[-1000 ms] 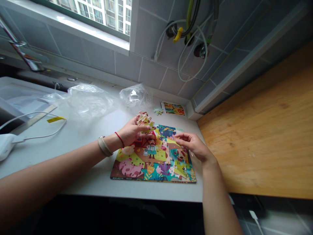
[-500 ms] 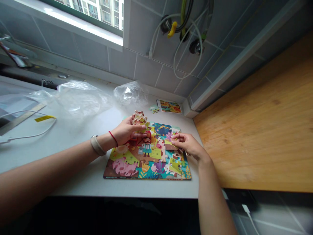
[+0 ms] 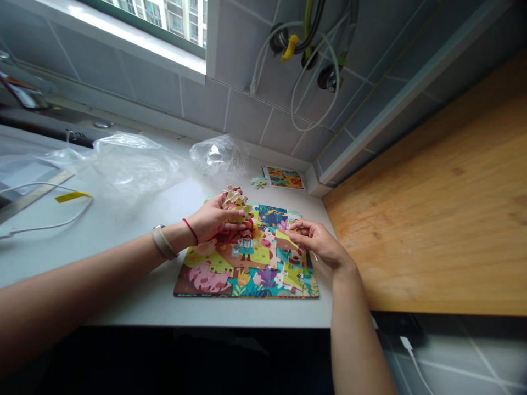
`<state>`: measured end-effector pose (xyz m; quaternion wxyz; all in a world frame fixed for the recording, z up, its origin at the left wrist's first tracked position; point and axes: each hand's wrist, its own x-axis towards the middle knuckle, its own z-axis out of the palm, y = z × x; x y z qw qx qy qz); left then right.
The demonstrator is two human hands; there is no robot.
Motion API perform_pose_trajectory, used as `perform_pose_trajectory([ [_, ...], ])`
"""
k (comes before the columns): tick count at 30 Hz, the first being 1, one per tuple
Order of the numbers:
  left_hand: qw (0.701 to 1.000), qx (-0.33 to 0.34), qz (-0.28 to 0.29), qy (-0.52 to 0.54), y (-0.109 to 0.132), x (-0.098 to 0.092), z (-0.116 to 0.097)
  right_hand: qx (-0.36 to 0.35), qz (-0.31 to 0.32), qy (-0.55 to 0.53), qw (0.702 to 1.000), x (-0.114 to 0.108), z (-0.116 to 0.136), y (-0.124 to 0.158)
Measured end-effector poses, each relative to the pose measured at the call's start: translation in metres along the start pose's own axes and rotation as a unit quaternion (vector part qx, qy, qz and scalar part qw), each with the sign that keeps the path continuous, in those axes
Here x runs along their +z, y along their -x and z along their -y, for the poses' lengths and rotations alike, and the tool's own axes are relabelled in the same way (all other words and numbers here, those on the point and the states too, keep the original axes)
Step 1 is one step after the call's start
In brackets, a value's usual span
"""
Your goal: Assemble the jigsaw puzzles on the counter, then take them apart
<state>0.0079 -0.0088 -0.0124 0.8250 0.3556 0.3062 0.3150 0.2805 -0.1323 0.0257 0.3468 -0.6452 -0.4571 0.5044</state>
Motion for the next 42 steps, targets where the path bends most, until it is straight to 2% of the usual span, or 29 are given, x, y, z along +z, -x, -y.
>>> perform_pose_trajectory([
  [4, 1.0, 0.007, 0.005, 0.0, -0.001, 0.0, 0.001, 0.011, 0.038, 0.007, 0.999, 0.022, 0.003, 0.016],
  [10, 1.0, 0.004, 0.0, -0.01, 0.0, 0.002, 0.001, 0.023, 0.114, 0.073, 0.991, 0.082, 0.005, 0.042],
  [13, 1.0, -0.002, -0.004, -0.012, 0.001, 0.003, -0.001, 0.005, 0.102, 0.135, 0.986, 0.099, 0.006, 0.042],
  [17, 1.0, -0.021, -0.008, -0.011, 0.0, 0.004, -0.001, 0.002, 0.082, 0.175, 0.981, 0.1, 0.009, 0.034],
  [24, 1.0, -0.013, 0.008, 0.008, -0.003, 0.002, 0.002, 0.055, 0.104, 0.191, 0.975, 0.099, 0.02, 0.031],
  [35, 0.999, 0.006, 0.028, 0.017, -0.005, -0.003, 0.006, 0.052, 0.068, 0.247, 0.965, 0.104, 0.014, 0.032],
  [39, 1.0, 0.0, 0.024, 0.005, -0.006, -0.003, 0.006, 0.053, 0.026, 0.319, 0.946, 0.103, 0.012, 0.033],
  [42, 1.0, -0.002, 0.02, -0.002, -0.005, -0.002, 0.005, 0.045, 0.023, 0.355, 0.933, 0.103, 0.015, 0.034],
])
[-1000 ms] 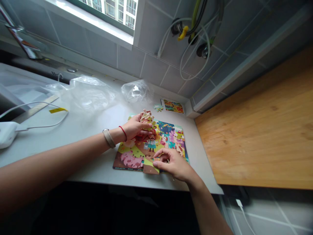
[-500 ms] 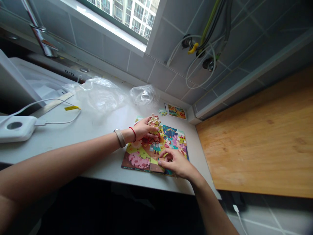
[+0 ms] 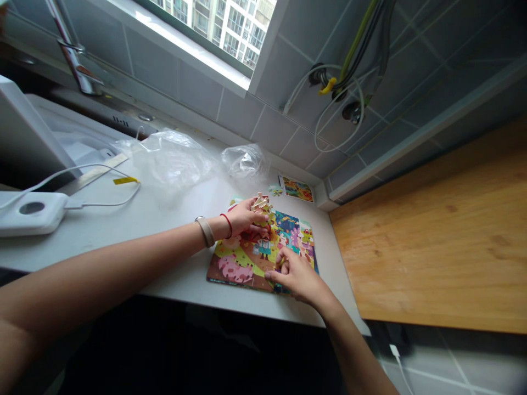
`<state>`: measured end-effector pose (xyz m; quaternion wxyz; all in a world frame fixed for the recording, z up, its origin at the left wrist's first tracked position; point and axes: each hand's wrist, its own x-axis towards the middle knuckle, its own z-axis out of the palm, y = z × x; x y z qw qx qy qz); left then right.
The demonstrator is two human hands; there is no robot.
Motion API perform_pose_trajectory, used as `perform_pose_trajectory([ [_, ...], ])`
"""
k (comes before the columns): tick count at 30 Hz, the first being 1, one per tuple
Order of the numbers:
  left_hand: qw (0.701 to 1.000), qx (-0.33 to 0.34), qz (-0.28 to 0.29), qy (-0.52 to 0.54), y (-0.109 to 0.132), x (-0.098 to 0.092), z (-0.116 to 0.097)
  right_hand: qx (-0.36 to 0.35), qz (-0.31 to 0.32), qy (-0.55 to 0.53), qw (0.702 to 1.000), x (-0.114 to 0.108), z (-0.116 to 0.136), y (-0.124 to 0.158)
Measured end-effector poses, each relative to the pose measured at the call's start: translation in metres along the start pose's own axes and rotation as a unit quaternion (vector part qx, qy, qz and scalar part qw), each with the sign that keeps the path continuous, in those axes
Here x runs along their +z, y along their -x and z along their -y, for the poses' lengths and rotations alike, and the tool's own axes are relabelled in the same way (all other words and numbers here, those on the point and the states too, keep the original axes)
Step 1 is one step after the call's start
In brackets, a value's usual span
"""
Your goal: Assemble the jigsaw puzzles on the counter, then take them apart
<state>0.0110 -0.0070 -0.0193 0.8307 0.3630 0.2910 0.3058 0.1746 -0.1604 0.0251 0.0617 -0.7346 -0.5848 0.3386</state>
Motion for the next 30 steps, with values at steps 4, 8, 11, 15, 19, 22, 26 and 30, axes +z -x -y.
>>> perform_pose_trajectory([
  [4, 1.0, 0.001, 0.006, 0.01, 0.001, 0.001, 0.0, 0.0, -0.015, 0.103, 0.995, -0.004, 0.02, 0.002],
  [8, 1.0, 0.003, -0.002, 0.013, 0.002, 0.002, -0.001, -0.051, 0.014, 0.113, 0.992, -0.007, 0.036, -0.009],
  [11, 1.0, 0.007, -0.005, 0.022, 0.001, 0.001, -0.002, -0.07, 0.03, -0.064, 0.995, -0.012, 0.029, -0.029],
  [15, 0.999, 0.016, -0.002, 0.03, -0.001, 0.0, -0.003, -0.027, -0.104, -0.328, 0.939, -0.022, 0.009, -0.056],
  [19, 0.999, 0.022, -0.005, 0.037, -0.002, -0.002, -0.003, 0.01, -0.126, -0.459, 0.879, -0.032, -0.003, -0.068],
  [22, 0.999, 0.017, -0.01, 0.046, -0.002, -0.001, -0.004, 0.003, -0.109, -0.474, 0.874, -0.037, -0.007, -0.069],
  [26, 0.999, 0.008, -0.013, 0.034, -0.001, 0.0, -0.004, -0.035, -0.122, -0.494, 0.86, -0.035, -0.008, -0.073],
  [30, 1.0, 0.013, -0.006, 0.022, -0.001, 0.0, -0.002, -0.086, -0.15, -0.522, 0.835, -0.026, -0.006, -0.079],
])
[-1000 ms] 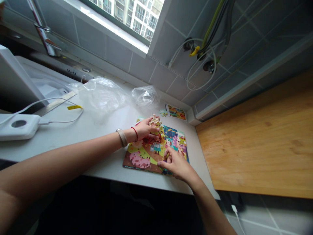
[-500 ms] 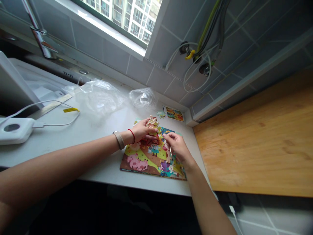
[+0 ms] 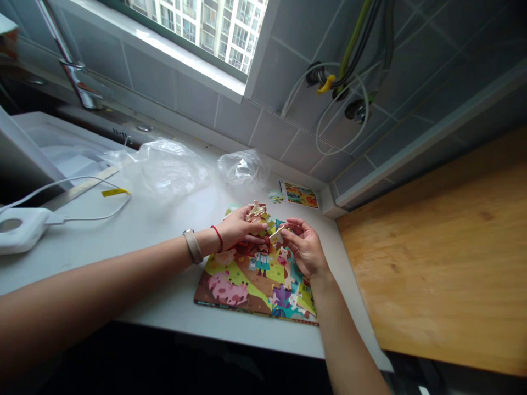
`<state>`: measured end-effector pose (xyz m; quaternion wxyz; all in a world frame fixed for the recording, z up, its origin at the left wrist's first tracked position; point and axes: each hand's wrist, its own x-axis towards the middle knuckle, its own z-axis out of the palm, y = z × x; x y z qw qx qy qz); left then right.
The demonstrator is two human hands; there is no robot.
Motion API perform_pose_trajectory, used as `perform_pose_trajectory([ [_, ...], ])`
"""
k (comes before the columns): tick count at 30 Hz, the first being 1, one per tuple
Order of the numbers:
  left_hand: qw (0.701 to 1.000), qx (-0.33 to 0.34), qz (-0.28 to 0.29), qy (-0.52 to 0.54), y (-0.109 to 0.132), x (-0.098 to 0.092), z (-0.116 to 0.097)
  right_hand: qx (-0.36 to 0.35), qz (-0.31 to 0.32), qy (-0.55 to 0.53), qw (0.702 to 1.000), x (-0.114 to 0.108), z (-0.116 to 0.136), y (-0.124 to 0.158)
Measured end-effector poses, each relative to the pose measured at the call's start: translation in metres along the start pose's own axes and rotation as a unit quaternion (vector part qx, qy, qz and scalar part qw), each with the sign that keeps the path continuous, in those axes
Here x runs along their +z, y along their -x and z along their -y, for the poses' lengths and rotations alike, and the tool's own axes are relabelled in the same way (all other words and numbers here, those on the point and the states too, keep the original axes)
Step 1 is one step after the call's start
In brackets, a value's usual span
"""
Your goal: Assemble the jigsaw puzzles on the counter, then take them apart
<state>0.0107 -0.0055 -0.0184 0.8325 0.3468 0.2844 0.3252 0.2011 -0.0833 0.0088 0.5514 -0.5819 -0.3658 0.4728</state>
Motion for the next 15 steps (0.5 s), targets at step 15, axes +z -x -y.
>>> perform_pose_trajectory([
  [15, 0.992, 0.024, 0.017, -0.123, 0.006, 0.002, 0.0, -0.099, 0.022, 0.107, 0.989, 0.003, -0.012, 0.011],
])
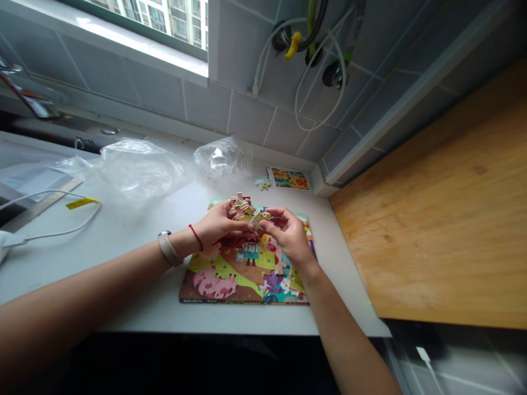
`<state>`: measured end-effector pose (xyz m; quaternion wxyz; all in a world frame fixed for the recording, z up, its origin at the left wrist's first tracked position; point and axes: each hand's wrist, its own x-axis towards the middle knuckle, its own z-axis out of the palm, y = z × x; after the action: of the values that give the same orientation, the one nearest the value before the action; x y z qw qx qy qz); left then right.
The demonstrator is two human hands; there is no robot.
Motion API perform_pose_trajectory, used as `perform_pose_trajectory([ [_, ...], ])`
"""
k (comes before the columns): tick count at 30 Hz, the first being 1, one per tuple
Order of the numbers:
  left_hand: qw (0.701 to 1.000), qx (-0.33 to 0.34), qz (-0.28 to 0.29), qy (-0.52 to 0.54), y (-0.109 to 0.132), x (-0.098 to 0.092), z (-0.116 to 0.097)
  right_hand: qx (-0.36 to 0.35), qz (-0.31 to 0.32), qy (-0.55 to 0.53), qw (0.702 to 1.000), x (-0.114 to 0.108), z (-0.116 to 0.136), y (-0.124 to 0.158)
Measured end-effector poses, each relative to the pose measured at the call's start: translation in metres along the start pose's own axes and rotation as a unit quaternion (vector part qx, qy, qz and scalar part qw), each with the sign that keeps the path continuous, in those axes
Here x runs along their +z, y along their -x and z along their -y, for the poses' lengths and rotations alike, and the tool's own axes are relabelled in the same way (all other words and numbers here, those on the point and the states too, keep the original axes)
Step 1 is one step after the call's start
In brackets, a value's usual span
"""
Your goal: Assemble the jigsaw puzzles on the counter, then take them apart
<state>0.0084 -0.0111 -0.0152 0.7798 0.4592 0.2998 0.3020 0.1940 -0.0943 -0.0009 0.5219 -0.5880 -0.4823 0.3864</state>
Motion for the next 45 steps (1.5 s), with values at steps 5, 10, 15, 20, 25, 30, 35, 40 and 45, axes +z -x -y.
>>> perform_pose_trajectory([
  [5, 0.999, -0.018, -0.016, 0.04, 0.001, 0.0, -0.002, 0.017, 0.014, -0.015, 1.0, -0.003, -0.004, 0.0],
  [10, 0.998, -0.039, -0.007, 0.041, 0.003, 0.002, -0.006, 0.014, -0.005, -0.046, 0.999, -0.003, -0.005, -0.003],
  [15, 0.996, -0.055, -0.026, 0.058, 0.002, 0.003, -0.01, -0.007, -0.027, -0.045, 0.999, -0.007, -0.01, -0.007],
  [20, 0.992, -0.065, -0.052, 0.093, -0.001, 0.001, -0.01, -0.003, -0.028, -0.044, 0.999, -0.01, -0.01, -0.008],
  [25, 0.991, -0.016, -0.069, 0.109, -0.002, -0.001, -0.009, -0.005, -0.028, -0.053, 0.998, -0.011, -0.009, -0.009],
  [30, 0.991, -0.015, -0.075, 0.108, -0.003, -0.002, -0.01, -0.009, -0.023, -0.061, 0.998, -0.011, -0.007, -0.008],
  [35, 0.992, -0.026, -0.068, 0.101, -0.003, -0.001, -0.01, -0.001, -0.005, -0.058, 0.998, -0.012, -0.006, -0.007],
  [40, 0.993, -0.036, -0.069, 0.086, -0.001, 0.002, -0.012, 0.007, 0.007, -0.073, 0.997, -0.01, -0.01, -0.008],
  [45, 0.993, -0.038, -0.076, 0.087, -0.001, 0.003, -0.013, 0.0, -0.025, -0.097, 0.995, -0.009, -0.013, -0.01],
])
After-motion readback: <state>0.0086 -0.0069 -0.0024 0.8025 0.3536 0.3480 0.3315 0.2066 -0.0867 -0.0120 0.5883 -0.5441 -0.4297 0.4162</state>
